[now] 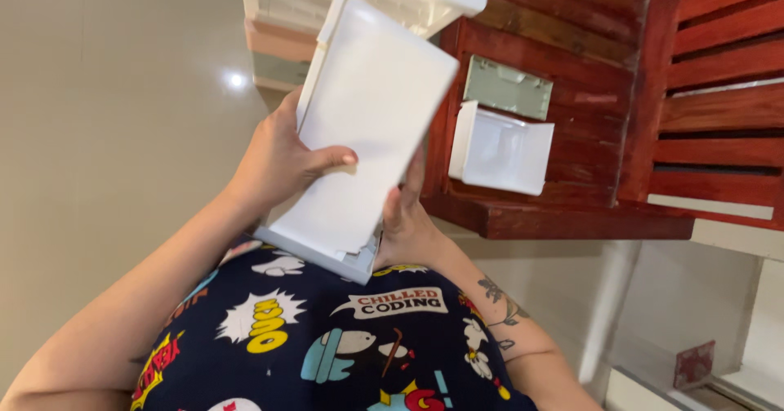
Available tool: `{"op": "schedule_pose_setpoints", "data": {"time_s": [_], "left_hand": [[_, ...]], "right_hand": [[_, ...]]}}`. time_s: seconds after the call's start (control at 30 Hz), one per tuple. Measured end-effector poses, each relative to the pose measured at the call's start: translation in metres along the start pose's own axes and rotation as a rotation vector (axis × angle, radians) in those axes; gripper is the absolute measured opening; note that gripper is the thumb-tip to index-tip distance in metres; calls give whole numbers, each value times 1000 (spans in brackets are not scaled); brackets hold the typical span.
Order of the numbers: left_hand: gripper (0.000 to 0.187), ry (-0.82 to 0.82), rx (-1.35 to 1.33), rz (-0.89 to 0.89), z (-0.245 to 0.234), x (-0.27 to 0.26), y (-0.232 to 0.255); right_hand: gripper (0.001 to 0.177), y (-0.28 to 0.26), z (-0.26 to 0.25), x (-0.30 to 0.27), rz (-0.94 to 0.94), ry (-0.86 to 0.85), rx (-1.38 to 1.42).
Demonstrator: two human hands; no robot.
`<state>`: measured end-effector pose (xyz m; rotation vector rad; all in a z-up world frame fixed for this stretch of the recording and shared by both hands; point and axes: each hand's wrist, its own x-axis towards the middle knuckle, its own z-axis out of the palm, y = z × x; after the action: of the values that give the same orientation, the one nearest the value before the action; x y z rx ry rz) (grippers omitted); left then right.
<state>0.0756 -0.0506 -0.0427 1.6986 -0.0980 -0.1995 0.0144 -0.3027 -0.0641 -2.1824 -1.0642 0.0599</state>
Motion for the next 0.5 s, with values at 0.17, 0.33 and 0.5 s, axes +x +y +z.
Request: {"op": "schedule_pose_setpoints", "data": {"time_s": [0.17,0.33,0.5], "left_hand": [[89,-82,-318,-102,9,42,-38],[92,-267,12,-381,70,60,-74],[93,-529,-61,-448,116,55,-103]], "right_hand": [[162,28,-8,-3,297,-172,-14],[111,62,27,-3,721,-60,202],[128,96,49,-1,1039,53,527]]}}
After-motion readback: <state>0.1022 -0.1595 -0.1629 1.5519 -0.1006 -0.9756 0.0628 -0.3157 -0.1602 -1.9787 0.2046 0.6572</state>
